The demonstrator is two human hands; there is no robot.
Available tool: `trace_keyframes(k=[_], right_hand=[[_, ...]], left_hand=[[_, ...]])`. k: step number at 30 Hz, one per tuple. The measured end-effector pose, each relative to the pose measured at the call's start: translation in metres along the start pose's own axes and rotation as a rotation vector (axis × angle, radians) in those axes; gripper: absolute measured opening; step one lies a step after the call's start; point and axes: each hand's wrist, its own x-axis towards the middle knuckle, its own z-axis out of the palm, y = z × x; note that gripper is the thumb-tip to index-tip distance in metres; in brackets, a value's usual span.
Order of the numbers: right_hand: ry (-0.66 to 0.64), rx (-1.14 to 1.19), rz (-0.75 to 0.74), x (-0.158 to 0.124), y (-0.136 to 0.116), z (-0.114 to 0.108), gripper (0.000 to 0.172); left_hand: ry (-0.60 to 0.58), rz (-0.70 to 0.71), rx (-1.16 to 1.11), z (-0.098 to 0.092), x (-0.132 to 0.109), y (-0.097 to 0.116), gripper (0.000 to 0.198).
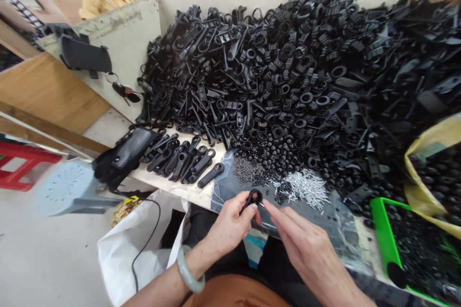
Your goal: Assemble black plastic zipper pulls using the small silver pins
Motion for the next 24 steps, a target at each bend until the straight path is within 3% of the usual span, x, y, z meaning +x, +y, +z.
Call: trace_keyframes(k=[5, 16, 24], right_hand=[[0.029, -0.067, 0.03, 0.0, -0.003, 0.01, 0.041], [0.049, -0.118, 0.054, 0.005, -0.009, 0.01, 0.041], [0.039, -0.317, -0.005, 0.0, -0.009, 0.02, 0.041]], left_hand=[[-0.006, 0.017, -0.009, 0.001, 0.001, 0.002, 0.027], [0.01, 0.003, 0.019, 0.001, 0.0, -0.003, 0.031], [0.075, 0.021, 0.079, 0.002, 0.001, -0.015, 0.03]])
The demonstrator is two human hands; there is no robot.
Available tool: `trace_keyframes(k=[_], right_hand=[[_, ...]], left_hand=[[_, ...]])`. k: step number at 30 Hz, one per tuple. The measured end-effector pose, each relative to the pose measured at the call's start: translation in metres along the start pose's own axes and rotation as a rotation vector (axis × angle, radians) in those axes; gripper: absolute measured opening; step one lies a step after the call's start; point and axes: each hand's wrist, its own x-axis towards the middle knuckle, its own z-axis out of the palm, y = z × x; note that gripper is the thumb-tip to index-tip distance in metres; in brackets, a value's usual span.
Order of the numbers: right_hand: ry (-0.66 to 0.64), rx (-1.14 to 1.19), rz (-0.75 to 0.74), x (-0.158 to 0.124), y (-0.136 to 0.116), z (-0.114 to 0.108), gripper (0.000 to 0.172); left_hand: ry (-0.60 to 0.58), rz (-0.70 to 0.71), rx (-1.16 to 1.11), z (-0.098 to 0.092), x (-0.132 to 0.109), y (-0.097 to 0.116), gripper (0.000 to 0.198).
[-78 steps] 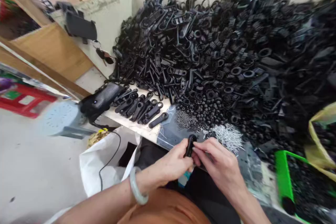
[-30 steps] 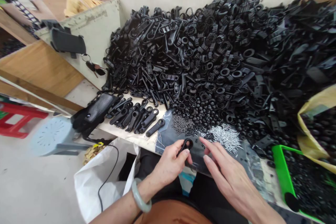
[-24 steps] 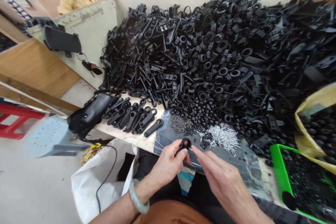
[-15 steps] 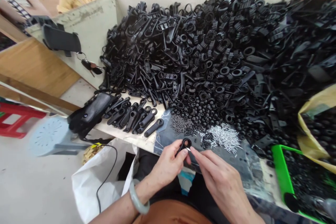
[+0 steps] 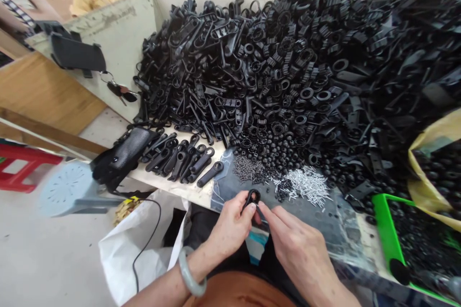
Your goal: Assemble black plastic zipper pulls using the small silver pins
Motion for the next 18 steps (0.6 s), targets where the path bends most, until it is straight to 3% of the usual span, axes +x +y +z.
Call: trace_keyframes(k=[7, 12, 15, 18], right_hand=[[-0.138, -0.112, 0.074, 0.014, -0.019, 0.0, 0.045], [-0.37, 0.056, 0.25, 0.029, -0.014, -0.033, 0.027], [-0.328, 0.248, 0.295, 0.025, 0.005, -0.065, 0.028], [-0.113, 0.305, 0.454, 0.021, 0.04, -0.083, 0.03]], left_hand=[[0.108, 0.112, 0.277, 0.004, -0.002, 0.005, 0.021], [0.122, 0.184, 0.376, 0.003, -0.001, 0.012, 0.023], [0.223, 0.281, 0.441, -0.015, 0.0, 0.02, 0.028], [0.399, 0.271, 0.512, -0.038, 0.003, 0.032, 0.029]])
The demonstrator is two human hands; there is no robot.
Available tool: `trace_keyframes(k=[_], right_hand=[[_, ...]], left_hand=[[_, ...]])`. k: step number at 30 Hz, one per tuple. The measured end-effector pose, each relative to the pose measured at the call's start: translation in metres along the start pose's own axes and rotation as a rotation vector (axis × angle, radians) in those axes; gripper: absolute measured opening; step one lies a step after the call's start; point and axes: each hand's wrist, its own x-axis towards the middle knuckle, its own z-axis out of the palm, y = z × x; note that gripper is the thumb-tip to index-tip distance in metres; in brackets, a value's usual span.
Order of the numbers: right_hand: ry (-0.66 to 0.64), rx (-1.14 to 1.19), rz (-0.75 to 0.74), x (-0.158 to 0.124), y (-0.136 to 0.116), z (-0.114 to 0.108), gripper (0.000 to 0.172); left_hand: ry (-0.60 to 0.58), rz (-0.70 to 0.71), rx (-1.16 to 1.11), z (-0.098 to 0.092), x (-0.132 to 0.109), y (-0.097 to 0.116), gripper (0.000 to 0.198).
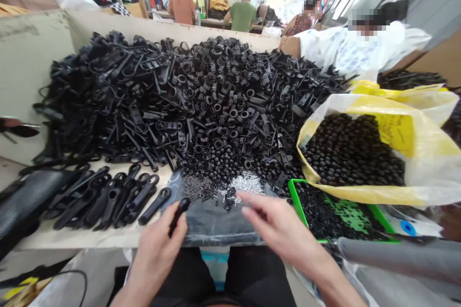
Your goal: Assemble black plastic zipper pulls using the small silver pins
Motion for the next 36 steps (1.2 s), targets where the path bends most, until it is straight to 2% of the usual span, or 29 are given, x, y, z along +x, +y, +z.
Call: trace_keyframes(k=[3, 5, 6, 8, 10, 17, 19, 21, 23, 26, 28, 30, 32, 36], right_hand=[[0.33, -0.083, 0.195, 0.024, 0.034, -0.011, 0.036], [0.507, -0.214, 0.211, 0.041, 0.054, -0.012, 0.035], [0.549, -0.255, 0.213, 0.047, 0.062, -0.012, 0.036], [0.575, -0.329, 0.202, 0.055, 0.072, -0.012, 0.034], [0.54, -0.382, 0.18, 0.058, 0.077, -0.011, 0.03], [0.469, -0.455, 0.083, 0.064, 0.086, -0.01, 0.023], [0.506, -0.388, -0.001, 0.062, 0.081, -0.01, 0.023], [0.588, -0.203, -0.158, 0.055, 0.067, -0.004, 0.021], [0.54, 0.073, -0.229, 0.044, 0.045, 0.01, 0.018], [0.292, 0.51, -0.111, 0.02, 0.005, 0.042, 0.019], [0.097, 0.776, -0.006, 0.007, -0.017, 0.066, 0.029], [0.08, 0.931, 0.117, -0.001, -0.032, 0.085, 0.039], [0.134, 1.021, 0.212, -0.003, -0.039, 0.097, 0.041], [0.198, 1.095, 0.293, 0.0, -0.043, 0.104, 0.037]], left_hand=[[0.061, -0.089, -0.128, -0.009, 0.008, 0.004, 0.032], [0.05, -0.242, -0.363, -0.006, 0.009, 0.012, 0.039], [0.038, -0.328, -0.496, -0.002, 0.009, 0.017, 0.042], [0.009, -0.473, -0.725, 0.005, 0.009, 0.027, 0.044], [-0.035, -0.557, -0.869, 0.012, 0.008, 0.034, 0.044], [-0.287, -0.574, -1.042, 0.031, 0.004, 0.039, 0.048], [-0.321, -0.563, -1.078, 0.032, 0.002, 0.039, 0.047], [-0.341, -0.547, -1.108, 0.03, 0.001, 0.04, 0.042], [-0.319, -0.539, -1.122, 0.028, 0.0, 0.04, 0.039], [-0.262, -0.528, -1.186, 0.026, -0.003, 0.041, 0.039], [-0.219, -0.525, -1.254, 0.026, -0.007, 0.042, 0.039], [-0.178, -0.514, -1.299, 0.028, -0.011, 0.043, 0.036], [-0.158, -0.487, -1.314, 0.031, -0.015, 0.044, 0.032], [-0.15, -0.44, -1.274, 0.037, -0.024, 0.041, 0.031]])
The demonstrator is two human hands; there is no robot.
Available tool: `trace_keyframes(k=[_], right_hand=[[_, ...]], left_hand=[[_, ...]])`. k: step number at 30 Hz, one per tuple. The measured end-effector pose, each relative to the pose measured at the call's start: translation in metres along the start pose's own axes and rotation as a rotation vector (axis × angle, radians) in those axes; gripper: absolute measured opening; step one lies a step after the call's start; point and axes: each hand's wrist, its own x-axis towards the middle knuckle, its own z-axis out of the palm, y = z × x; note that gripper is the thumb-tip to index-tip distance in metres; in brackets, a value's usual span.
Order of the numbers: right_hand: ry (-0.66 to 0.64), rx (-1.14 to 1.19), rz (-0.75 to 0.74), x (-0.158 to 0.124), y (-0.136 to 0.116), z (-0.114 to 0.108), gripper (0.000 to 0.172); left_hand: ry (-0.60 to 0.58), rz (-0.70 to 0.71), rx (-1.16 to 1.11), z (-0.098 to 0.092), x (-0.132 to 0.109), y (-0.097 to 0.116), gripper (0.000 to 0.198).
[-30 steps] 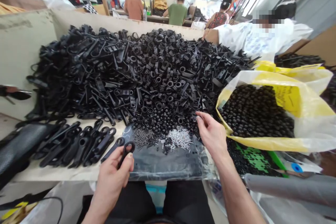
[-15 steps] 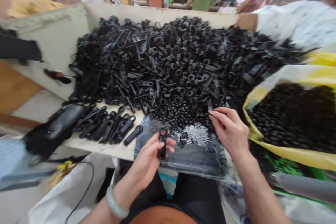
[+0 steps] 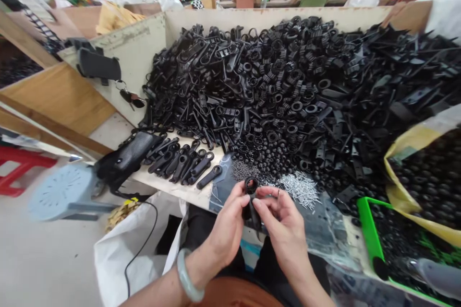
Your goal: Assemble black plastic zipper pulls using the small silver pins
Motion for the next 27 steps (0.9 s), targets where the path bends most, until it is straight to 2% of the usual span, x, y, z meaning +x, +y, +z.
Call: trace_keyframes(k=[9, 13, 16, 23, 27], right_hand=[[0.116, -0.032, 0.009, -0.004, 0.006, 0.009, 0.034], [0.143, 0.021, 0.036, -0.005, 0.012, 0.012, 0.033], [0.133, 0.089, 0.066, -0.004, 0.014, 0.013, 0.035], [0.088, 0.148, 0.154, 0.0, 0.011, 0.014, 0.04], [0.092, 0.128, 0.151, 0.002, 0.009, 0.011, 0.041]], left_hand=[[-0.038, 0.133, 0.238, -0.01, -0.006, -0.016, 0.028], [0.039, 0.179, 0.34, -0.012, -0.005, -0.023, 0.037], [0.104, 0.202, 0.349, -0.012, -0.001, -0.028, 0.041], [0.115, 0.185, 0.322, -0.007, -0.002, -0.037, 0.036], [0.059, 0.238, 0.508, -0.012, -0.003, -0.031, 0.035]])
